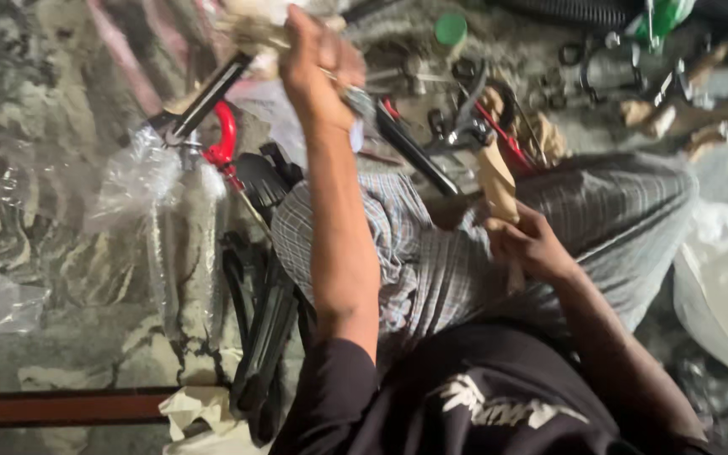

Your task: The person sits on the floor and assembles bicycle handlebars. They use pliers to remove a plastic bag from a handlebar grip, then use a hammer to tap the grip onto the handlebar. They repeat this process for the other side.

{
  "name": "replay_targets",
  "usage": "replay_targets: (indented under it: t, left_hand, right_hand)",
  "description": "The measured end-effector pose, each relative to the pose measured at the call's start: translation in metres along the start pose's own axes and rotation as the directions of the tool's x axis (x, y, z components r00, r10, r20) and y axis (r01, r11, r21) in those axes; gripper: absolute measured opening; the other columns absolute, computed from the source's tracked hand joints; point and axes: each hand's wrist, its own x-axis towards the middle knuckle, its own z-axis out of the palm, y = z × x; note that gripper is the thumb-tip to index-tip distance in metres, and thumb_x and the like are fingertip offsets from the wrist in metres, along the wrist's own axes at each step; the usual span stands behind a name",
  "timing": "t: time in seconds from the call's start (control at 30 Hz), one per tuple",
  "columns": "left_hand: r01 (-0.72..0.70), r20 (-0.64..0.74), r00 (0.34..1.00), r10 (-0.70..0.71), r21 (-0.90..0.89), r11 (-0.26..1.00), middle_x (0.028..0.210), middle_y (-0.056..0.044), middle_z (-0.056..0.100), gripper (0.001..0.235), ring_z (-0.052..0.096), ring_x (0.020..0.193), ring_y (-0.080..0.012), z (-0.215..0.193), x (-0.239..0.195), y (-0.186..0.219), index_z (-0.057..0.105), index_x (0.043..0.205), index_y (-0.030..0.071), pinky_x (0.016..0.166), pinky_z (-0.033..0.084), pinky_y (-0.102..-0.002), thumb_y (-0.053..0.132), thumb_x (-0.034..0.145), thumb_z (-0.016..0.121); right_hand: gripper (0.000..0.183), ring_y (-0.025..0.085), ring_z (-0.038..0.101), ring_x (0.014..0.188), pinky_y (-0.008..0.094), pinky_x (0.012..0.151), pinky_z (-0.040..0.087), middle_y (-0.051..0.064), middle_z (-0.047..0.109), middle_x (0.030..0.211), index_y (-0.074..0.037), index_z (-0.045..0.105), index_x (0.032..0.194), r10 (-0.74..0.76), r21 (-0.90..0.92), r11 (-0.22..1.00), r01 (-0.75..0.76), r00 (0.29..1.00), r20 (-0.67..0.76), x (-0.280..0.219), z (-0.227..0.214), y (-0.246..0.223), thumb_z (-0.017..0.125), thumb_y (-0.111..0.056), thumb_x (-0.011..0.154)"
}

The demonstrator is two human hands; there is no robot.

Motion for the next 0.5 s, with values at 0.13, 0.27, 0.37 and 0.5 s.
replay_targets:
  t: [0.13,0.27,0.37,0.5]
  left_hand:
    - [0.079,0.092,0.99,-0.107,0.275,0.958,0.061,0.001,0.05,0.032,0.048,0.044,-0.0118,0.024,-0.024,-0.009,0.06,0.081,0.007,0.041,0.039,-0.03,0.03,0.099,0.07]
    - [-0.314,0.358,0.934,0.002,0.817,0.483,0.071,-0.003,0.063,0.024,0.06,0.062,-0.0201,0.044,-0.02,0.011,0.066,0.092,0.005,0.058,0.051,-0.034,0.023,0.095,0.082]
    - [-0.605,0.614,0.753,0.237,0.788,-0.117,0.086,-0.005,0.072,0.017,0.07,0.073,-0.0262,0.045,-0.02,0.021,0.072,0.098,0.015,0.063,0.055,-0.036,0.019,0.086,0.084]
    - [-0.655,0.722,0.681,0.12,0.674,-0.342,0.088,-0.006,0.071,0.026,0.066,0.067,-0.0284,0.039,-0.027,0.015,0.07,0.095,0.012,0.062,0.051,-0.042,0.015,0.072,0.083]
  right_hand:
    - [0.043,0.029,0.069,0.106,0.04,0.087,0.058,0.017,0.069,0.12,-0.002,0.064,0.134,-0.636,-0.655,0.614,0.44,0.768,-0.08,0.048,-0.005,-0.07,0.077,-0.008,0.093]
    - [0.044,0.027,0.066,0.122,0.038,0.101,0.057,0.013,0.068,0.13,-0.008,0.063,0.132,-0.942,-0.814,0.231,0.533,0.331,-0.051,0.044,-0.038,-0.15,0.083,0.004,0.095]
    - [0.057,0.034,0.058,0.131,0.048,0.111,0.048,0.019,0.06,0.138,-0.006,0.059,0.137,-0.966,-0.931,-0.014,0.364,0.236,0.107,0.029,-0.055,-0.206,0.081,0.003,0.086]
    - [0.073,0.042,0.056,0.133,0.058,0.113,0.042,0.026,0.058,0.139,-0.006,0.057,0.148,-0.872,-0.948,-0.173,0.269,0.405,0.274,0.03,-0.074,-0.228,0.088,-0.015,0.083]
